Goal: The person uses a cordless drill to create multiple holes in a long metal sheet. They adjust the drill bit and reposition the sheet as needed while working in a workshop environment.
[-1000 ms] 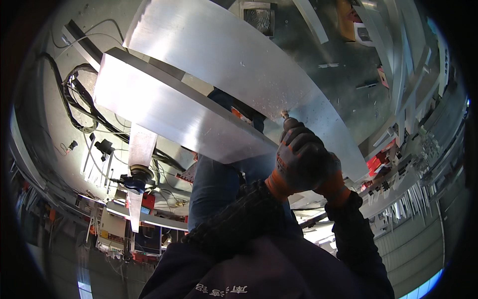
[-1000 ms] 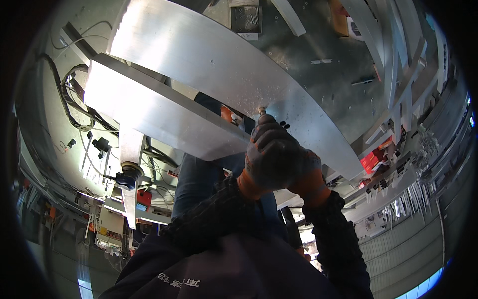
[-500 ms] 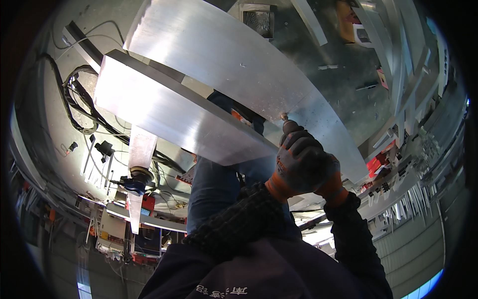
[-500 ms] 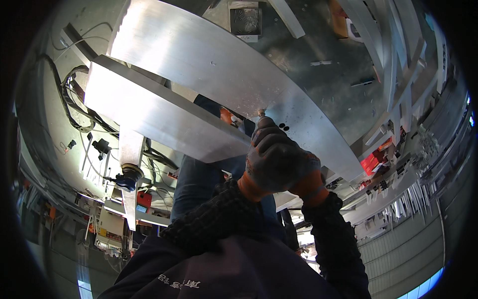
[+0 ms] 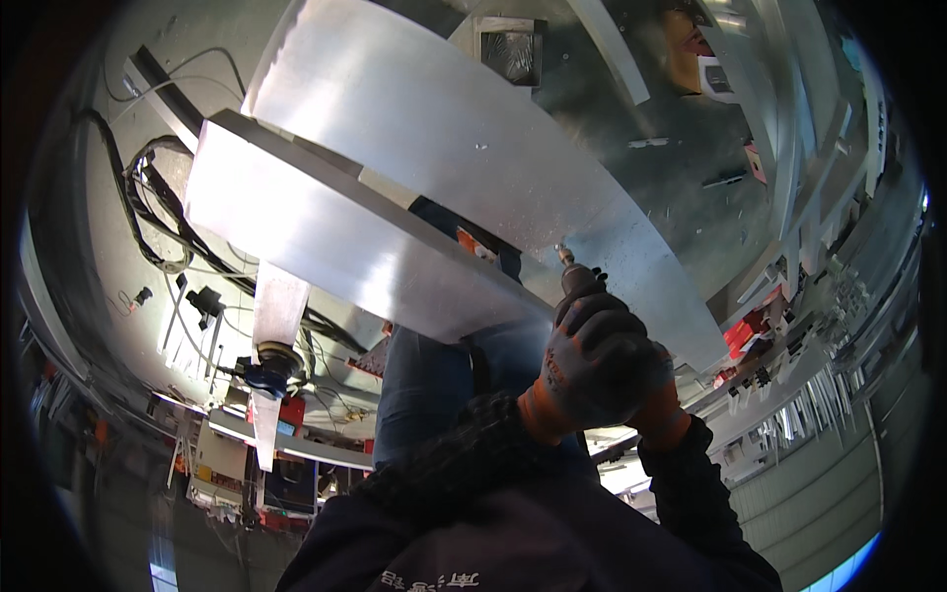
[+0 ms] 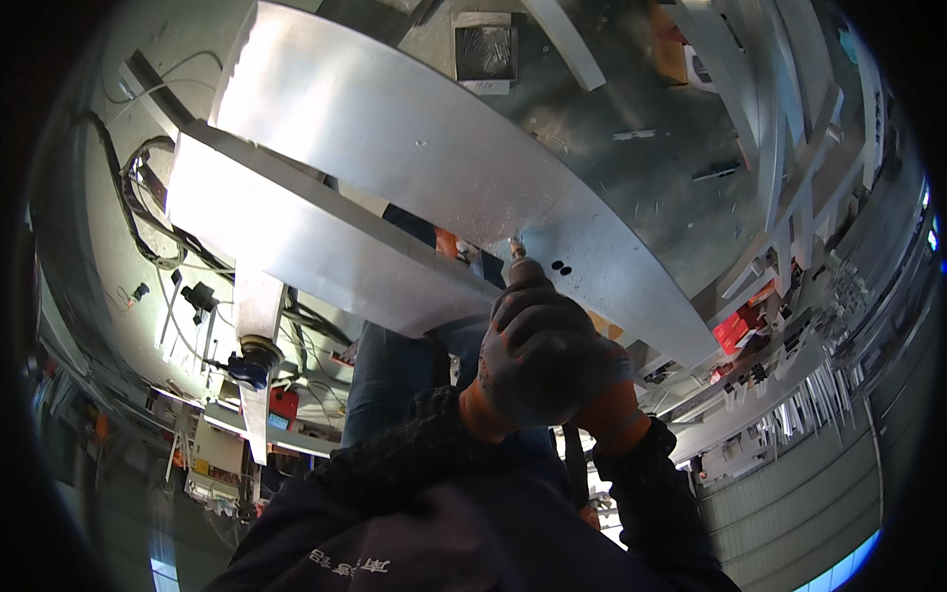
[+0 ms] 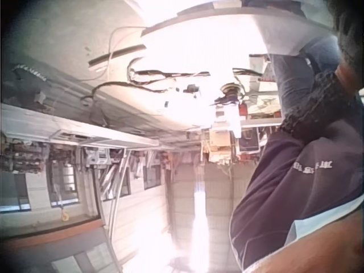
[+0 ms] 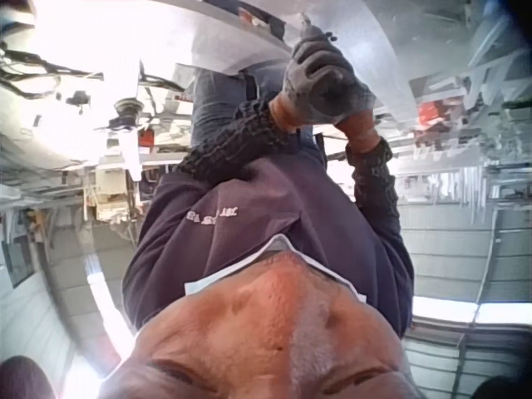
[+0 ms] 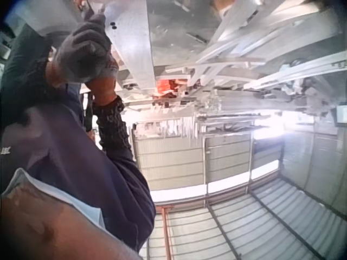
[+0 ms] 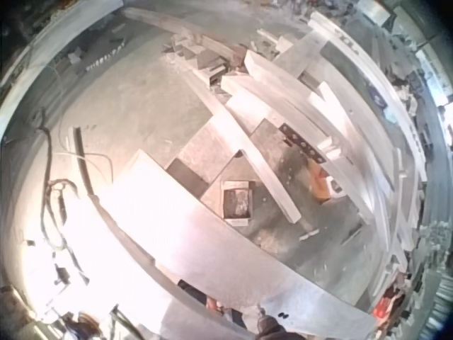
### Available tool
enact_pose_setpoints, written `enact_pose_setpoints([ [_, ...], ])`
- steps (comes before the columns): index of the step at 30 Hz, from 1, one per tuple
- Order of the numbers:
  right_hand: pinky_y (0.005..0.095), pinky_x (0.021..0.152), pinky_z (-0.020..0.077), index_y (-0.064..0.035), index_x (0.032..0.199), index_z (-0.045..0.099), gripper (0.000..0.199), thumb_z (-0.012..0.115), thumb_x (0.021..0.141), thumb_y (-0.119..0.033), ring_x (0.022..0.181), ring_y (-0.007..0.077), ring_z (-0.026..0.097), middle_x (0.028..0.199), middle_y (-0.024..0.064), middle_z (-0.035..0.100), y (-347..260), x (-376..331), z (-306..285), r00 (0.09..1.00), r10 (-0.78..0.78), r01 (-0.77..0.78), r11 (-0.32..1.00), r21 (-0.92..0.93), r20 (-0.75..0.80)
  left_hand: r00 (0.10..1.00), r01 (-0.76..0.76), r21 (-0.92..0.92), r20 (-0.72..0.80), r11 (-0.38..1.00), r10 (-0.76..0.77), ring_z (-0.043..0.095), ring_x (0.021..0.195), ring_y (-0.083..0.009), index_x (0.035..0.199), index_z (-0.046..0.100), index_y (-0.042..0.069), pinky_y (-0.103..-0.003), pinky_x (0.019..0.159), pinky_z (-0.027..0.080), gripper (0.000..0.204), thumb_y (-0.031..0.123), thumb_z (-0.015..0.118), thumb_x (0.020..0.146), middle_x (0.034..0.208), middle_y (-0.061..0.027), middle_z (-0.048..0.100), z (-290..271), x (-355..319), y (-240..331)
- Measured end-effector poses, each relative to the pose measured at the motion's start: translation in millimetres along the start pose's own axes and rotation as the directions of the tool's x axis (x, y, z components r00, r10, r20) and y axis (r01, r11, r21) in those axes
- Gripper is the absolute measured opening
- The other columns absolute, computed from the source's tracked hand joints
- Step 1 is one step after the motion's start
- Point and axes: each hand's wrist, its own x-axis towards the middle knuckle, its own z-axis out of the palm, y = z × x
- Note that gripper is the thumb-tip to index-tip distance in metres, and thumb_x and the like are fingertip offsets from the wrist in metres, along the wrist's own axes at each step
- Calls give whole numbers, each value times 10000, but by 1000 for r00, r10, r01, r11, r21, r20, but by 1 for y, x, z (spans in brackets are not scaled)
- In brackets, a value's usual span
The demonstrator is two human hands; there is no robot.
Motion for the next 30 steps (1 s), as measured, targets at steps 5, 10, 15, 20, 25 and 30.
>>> enact_pose_setpoints([
  [5,418,951,588,-102,1370,570,546,818,937,-328,1207,255,681,1246,90,665,12,-20,6,997,66,-73,971,229,36,997,-71,70,-34,995,74,602,1107,-227,1230,596,155,-444,927,529,264,369,505,1105,1177,-41,598,-12,-25,0],
  [10,415,967,584,-101,1380,562,511,771,970,-323,1212,249,678,1266,88,660,4,-6,17,998,67,-67,982,177,9,986,136,241,-123,961,-109,583,1097,-271,1250,573,140,-483,909,542,348,439,539,1076,1186,-65,585,-22,-36,43],
  [15,411,983,580,-99,1390,554,477,724,1002,-318,1216,242,675,1286,86,654,2,-1,27,998,62,-64,988,142,14,973,218,695,-210,685,-97,578,1108,-274,1339,542,86,-442,917,538,534,522,620,1041,1194,-74,583,-13,-50,49],
  [20,408,1000,576,-98,1400,546,444,678,1034,-314,1221,235,673,1306,83,649,-4,-1,37,996,88,-88,987,132,7,978,134,636,-210,760,4,576,1076,-244,1261,582,108,-427,920,533,400,446,609,1050,1146,-54,584,-1,-46,51],
  [25,404,1016,571,-96,1410,539,414,631,1067,-309,1226,229,670,1326,81,643,-6,3,45,994,107,-107,987,115,13,981,192,200,-77,961,-180,580,1077,-232,1171,605,153,-459,913,539,272,400,562,1067,1129,-40,578,15,-12,29],
  [30,400,1033,567,-95,1420,531,387,584,1099,-304,1230,222,668,1346,79,637,-10,20,65,988,156,-154,975,159,4,989,146,19,31,989,-146,590,1042,-233,1131,610,170,-485,904,540,248,398,533,1071,1116,-51,592,20,9,11],
])
